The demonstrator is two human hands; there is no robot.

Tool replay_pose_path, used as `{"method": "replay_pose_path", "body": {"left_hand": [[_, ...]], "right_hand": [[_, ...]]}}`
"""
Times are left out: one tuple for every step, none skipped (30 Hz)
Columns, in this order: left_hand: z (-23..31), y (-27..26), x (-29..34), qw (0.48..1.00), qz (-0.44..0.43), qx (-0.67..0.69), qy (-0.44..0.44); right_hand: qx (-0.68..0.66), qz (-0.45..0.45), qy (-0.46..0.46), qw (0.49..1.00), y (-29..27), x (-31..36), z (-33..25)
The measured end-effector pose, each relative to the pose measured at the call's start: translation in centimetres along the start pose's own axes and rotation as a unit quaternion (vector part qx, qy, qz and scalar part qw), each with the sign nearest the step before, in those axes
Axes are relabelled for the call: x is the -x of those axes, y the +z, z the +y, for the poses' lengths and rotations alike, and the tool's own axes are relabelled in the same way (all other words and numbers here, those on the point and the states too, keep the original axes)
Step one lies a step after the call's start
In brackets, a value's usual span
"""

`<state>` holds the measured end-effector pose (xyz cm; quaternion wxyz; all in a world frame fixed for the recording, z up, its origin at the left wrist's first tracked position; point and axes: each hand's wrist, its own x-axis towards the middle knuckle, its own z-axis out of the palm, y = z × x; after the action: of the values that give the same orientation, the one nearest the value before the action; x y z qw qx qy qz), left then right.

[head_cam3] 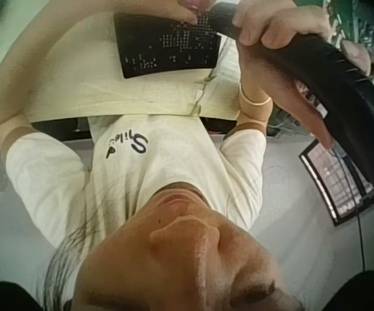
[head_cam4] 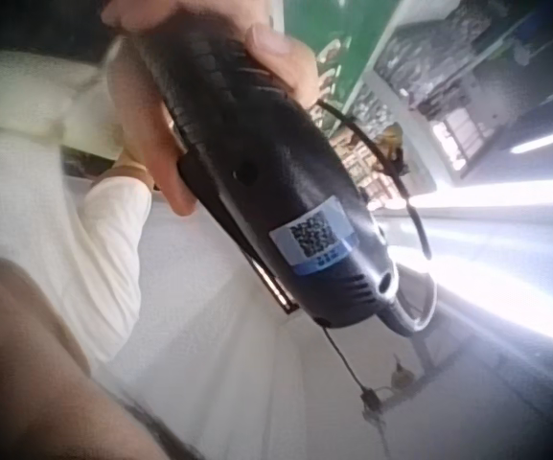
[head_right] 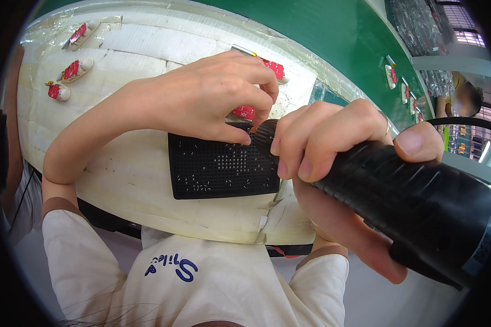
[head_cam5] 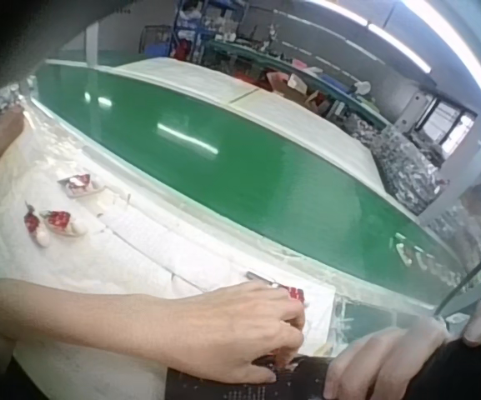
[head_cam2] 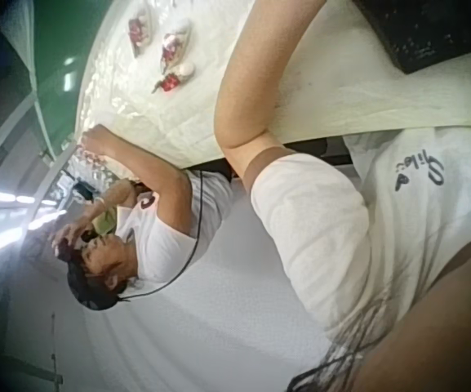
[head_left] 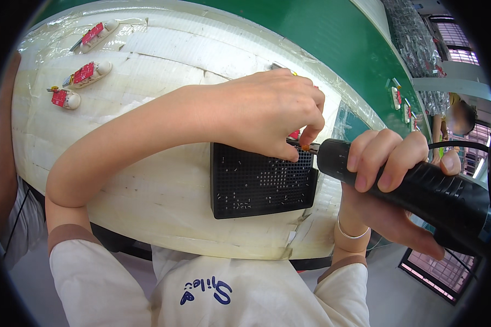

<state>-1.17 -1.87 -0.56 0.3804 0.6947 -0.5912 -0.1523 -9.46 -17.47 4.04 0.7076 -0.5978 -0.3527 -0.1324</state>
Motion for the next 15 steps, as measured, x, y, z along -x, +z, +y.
{"method": "replay_pose_path", "body": {"left_hand": [[0.0,0.1,0.0,1.0,0.0,0.0,0.0],[-0.1,0.3,0.1,1.0,0.002,-0.005,0.005],[-0.2,0.4,0.1,1.0,0.004,-0.009,0.009],[-0.2,0.6,0.0,1.0,0.003,-0.009,0.011],[-0.2,0.7,-0.1,0.999,0.015,-0.013,0.027],[-0.2,0.8,-0.2,0.999,0.026,-0.016,0.044],[-0.2,0.9,-0.1,0.999,0.026,-0.016,0.042],[-0.3,1.0,0.0,0.999,0.007,-0.013,0.034],[-0.3,1.1,0.1,1.0,-0.012,-0.01,0.025],[-0.4,1.2,0.2,1.0,-0.012,-0.011,0.027],[-0.4,1.2,0.4,0.998,0.0,-0.023,0.051],[-0.5,1.2,0.6,0.997,0.011,-0.036,0.074],[-0.4,0.8,0.4,0.996,0.01,-0.034,0.077],[-0.4,0.2,0.2,0.999,0.002,-0.019,0.043],[-0.4,-0.5,0.0,1.0,-0.006,-0.004,0.01]], "right_hand": [[0.0,0.0,-0.001,1.0,0.0,0.0,0.0],[-0.004,0.001,0.001,1.0,0.1,0.0,0.1],[-0.008,0.002,0.003,1.0,0.2,0.1,0.2],[-0.006,0.002,0.002,1.0,0.2,0.1,0.1],[-0.003,0.005,0.0,1.0,0.2,0.1,0.0],[0.001,0.008,-0.002,1.0,0.3,0.0,-0.1],[-0.001,0.008,-0.002,1.0,0.4,0.1,-0.1],[-0.001,0.01,0.002,1.0,0.6,0.0,-0.1],[-0.002,0.013,0.006,1.0,0.7,0.0,-0.1],[-0.001,0.013,0.006,1.0,0.8,-0.1,-0.4],[-0.001,0.01,0.008,1.0,0.9,-0.1,-0.7],[-0.001,0.006,0.01,1.0,0.9,-0.3,-0.9],[0.001,0.008,0.011,1.0,0.7,-0.2,-1.0],[0.014,0.0,0.003,1.0,0.3,-0.2,-1.1],[0.027,-0.009,-0.005,1.0,0.0,-0.2,-1.1]]}}
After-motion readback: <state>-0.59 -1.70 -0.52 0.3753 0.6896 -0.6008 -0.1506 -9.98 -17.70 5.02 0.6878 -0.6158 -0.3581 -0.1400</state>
